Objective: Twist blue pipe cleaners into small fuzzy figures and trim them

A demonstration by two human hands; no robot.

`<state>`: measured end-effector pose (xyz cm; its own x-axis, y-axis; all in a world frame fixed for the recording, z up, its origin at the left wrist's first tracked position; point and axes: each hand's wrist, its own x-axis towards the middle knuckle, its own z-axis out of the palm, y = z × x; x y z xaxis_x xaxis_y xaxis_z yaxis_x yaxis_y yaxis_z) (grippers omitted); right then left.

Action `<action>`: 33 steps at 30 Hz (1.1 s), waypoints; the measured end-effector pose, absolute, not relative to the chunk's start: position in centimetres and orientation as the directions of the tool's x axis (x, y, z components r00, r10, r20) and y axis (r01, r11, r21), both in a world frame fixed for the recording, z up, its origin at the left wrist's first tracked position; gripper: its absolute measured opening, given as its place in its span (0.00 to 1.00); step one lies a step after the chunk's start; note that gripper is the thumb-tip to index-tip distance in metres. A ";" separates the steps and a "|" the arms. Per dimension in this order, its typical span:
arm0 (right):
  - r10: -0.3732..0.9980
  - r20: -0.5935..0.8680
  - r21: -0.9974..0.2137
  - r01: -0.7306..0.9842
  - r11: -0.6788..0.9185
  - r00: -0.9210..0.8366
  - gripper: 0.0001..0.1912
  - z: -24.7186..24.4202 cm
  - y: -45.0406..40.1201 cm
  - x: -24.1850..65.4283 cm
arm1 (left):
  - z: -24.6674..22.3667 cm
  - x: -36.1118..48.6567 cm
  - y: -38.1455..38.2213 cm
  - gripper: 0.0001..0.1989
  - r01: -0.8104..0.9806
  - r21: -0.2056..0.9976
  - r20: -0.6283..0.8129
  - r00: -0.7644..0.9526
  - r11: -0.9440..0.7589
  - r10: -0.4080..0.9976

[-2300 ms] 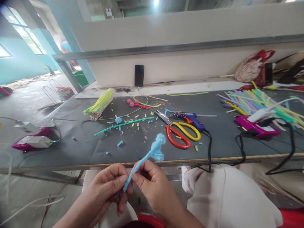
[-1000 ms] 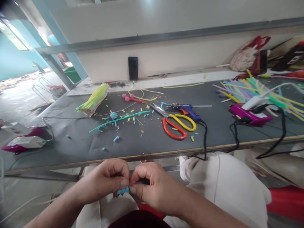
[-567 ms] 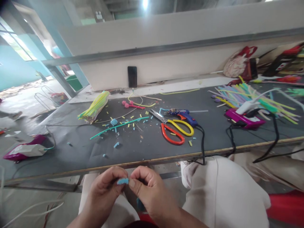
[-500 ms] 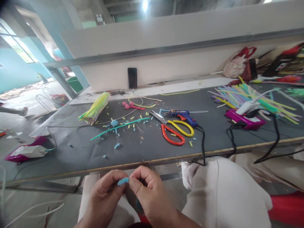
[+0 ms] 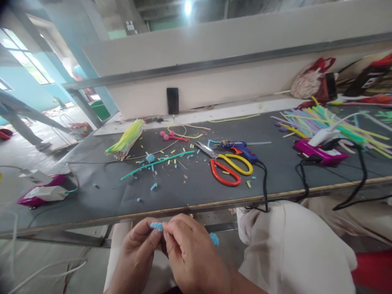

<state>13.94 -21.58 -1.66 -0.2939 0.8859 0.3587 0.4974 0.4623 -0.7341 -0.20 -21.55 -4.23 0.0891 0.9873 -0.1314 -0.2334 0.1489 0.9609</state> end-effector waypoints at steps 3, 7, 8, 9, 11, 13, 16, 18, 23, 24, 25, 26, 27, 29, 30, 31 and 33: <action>0.867 0.388 -0.693 0.521 0.499 -0.314 0.10 -1.5 -21.5 14.0 | -4.0 -0.2 -21.9 0.11 -0.276 0.947 -0.145 0.089 0.165 0.985; 0.889 0.335 -0.728 0.513 0.455 -0.313 0.11 -1.6 -21.2 14.0 | -3.7 -0.1 -22.0 0.12 -0.322 0.923 -0.182 0.118 0.211 0.976; 0.900 0.313 -0.747 0.507 0.430 -0.303 0.11 -1.6 -21.2 13.9 | -3.6 -0.1 -22.0 0.12 -0.333 0.916 -0.188 0.135 0.224 0.973; 0.908 0.301 -0.759 0.503 0.412 -0.290 0.11 -1.7 -21.1 13.9 | -3.6 -0.1 -21.9 0.12 -0.343 0.909 -0.195 0.153 0.237 0.969; 0.915 0.306 -0.756 0.517 0.401 -0.262 0.10 -1.6 -21.1 13.7 | -3.5 -0.2 -21.8 0.13 -0.348 0.900 -0.208 0.189 0.264 0.960; 0.922 0.312 -0.753 0.532 0.388 -0.230 0.10 -1.3 -21.0 13.7 | -3.3 -0.6 -21.7 0.13 -0.319 0.907 -0.208 0.228 0.274 0.951; 0.965 0.210 -0.841 0.474 0.261 -0.159 0.10 -0.6 -20.8 13.8 | -3.2 -1.7 -21.5 0.10 -0.176 0.965 -0.140 0.287 0.196 0.947; 0.987 0.105 -0.899 0.414 0.145 -0.117 0.09 -0.1 -20.6 14.0 | -3.1 -2.8 -21.3 0.07 -0.016 0.999 -0.028 0.262 0.034 0.965; 0.969 -0.173 -0.965 0.229 -0.130 -0.178 0.08 0.5 -20.3 14.0 | -2.5 -4.8 -20.1 0.18 0.375 0.658 0.562 0.332 -0.653 0.757; 0.951 -0.231 -0.964 0.179 -0.196 -0.207 0.08 0.5 -20.2 14.0 | -2.2 -5.0 -19.8 0.20 0.384 0.548 0.617 0.413 -0.743 0.670; 0.933 -0.275 -0.959 0.135 -0.250 -0.230 0.09 0.6 -20.2 13.9 | -2.0 -5.1 -19.6 0.20 0.379 0.458 0.643 0.482 -0.804 0.594; 0.922 -0.301 -0.953 0.103 -0.284 -0.245 0.10 0.7 -20.1 13.8 | -1.7 -5.1 -19.3 0.20 0.373 0.389 0.652 0.534 -0.842 0.538; 0.915 -0.311 -0.951 0.084 -0.299 -0.256 0.10 0.8 -20.1 13.8 | -1.4 -5.1 -19.1 0.19 0.372 0.339 0.649 0.572 -0.864 0.502; 0.913 -0.311 -0.950 0.077 -0.302 -0.263 0.10 1.0 -20.0 13.8 | -0.8 -5.2 -18.8 0.17 0.386 0.272 0.630 0.622 -0.882 0.466; 0.913 -0.313 -0.950 0.079 -0.303 -0.264 0.10 1.1 -20.0 13.8 | -0.6 -5.3 -18.7 0.15 0.391 0.248 0.618 0.641 -0.886 0.456; 0.910 -0.319 -0.948 0.084 -0.307 -0.265 0.10 1.2 -20.0 13.9 | -0.4 -5.3 -18.7 0.15 0.396 0.231 0.602 0.660 -0.889 0.450; 0.903 -0.338 -0.941 0.102 -0.322 -0.266 0.10 1.2 -19.9 13.9 | -0.3 -5.5 -18.6 0.15 0.386 0.231 0.571 0.689 -0.893 0.445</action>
<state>13.92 -19.95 1.16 -0.2657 0.9028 -0.3381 0.1024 -0.3223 -0.9411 -5.53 -18.63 -0.35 0.6894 0.4453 0.5713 0.3855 -0.8933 0.2311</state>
